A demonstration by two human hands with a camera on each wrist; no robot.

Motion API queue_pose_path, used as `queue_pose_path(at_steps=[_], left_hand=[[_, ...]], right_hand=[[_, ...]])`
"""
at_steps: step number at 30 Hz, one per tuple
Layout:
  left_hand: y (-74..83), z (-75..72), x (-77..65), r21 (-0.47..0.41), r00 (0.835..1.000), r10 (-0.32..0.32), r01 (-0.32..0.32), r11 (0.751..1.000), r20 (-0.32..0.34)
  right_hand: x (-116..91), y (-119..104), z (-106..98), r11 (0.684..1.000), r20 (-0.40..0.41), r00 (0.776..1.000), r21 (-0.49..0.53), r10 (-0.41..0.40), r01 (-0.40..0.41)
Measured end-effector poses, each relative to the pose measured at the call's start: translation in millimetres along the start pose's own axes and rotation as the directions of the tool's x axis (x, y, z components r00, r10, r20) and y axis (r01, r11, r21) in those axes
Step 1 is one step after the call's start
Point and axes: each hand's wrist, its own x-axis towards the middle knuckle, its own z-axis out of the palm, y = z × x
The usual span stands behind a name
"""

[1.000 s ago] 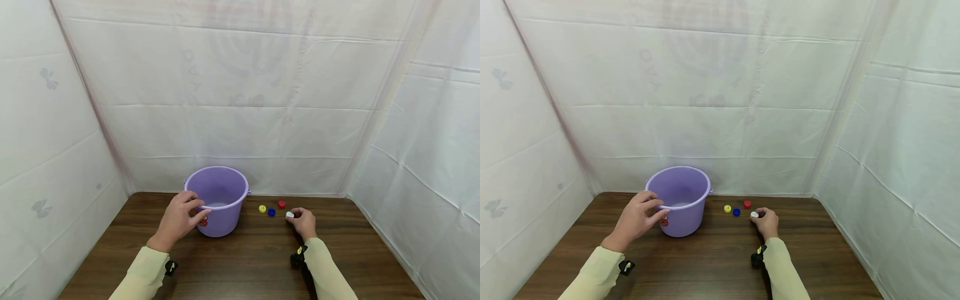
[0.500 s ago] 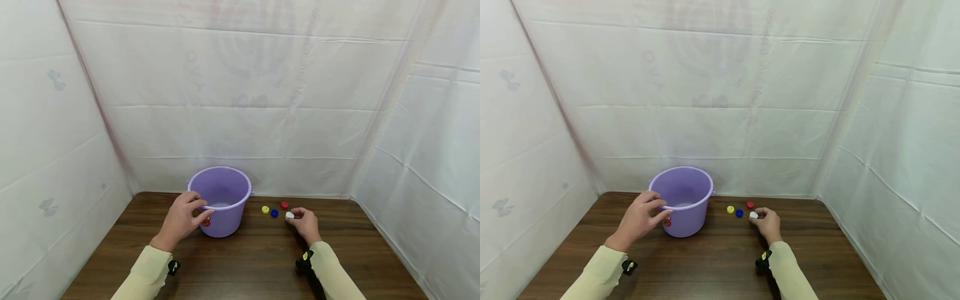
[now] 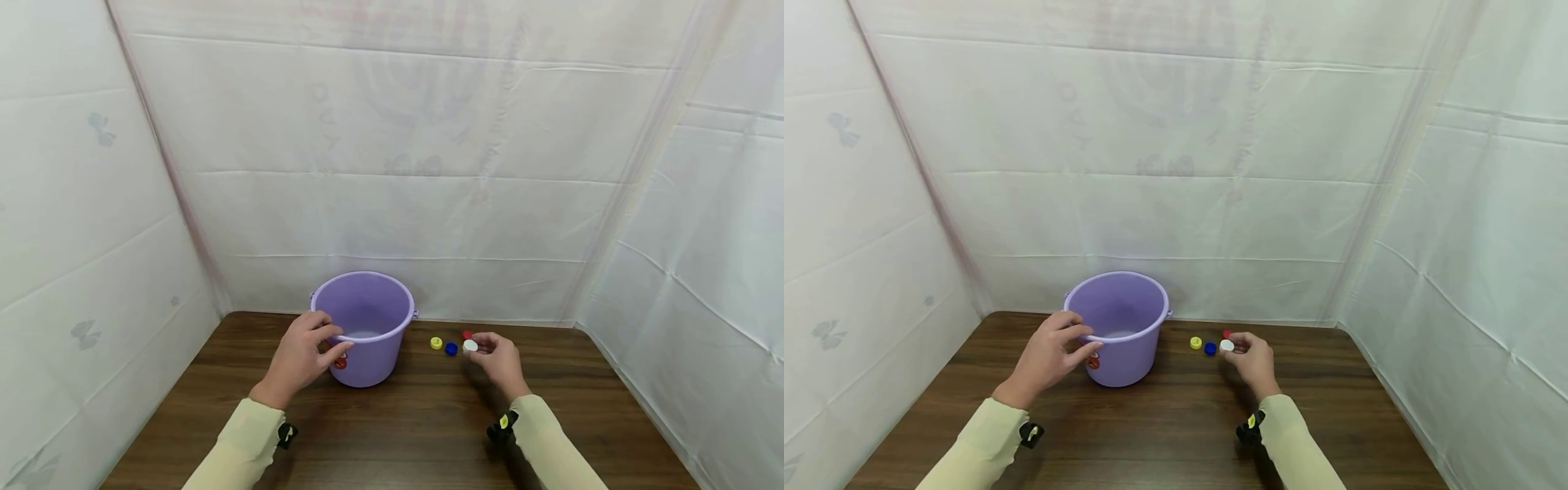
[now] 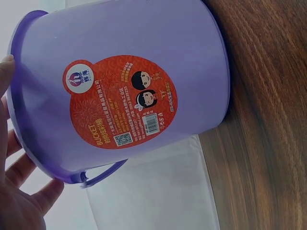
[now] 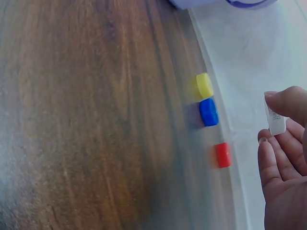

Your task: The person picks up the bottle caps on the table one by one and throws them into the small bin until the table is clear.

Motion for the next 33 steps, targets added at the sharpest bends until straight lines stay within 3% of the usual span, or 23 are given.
queue_pose_path(at_steps=[33], left_hand=[[2.6, -1.6, -0.8, 0.002, 0.999, -0.031, 0.031, 1.0, 0.019]], right_hand=[[-25, -69, -12, 0.98, 0.104, 0.978, 0.107, -0.179, 0.168]])
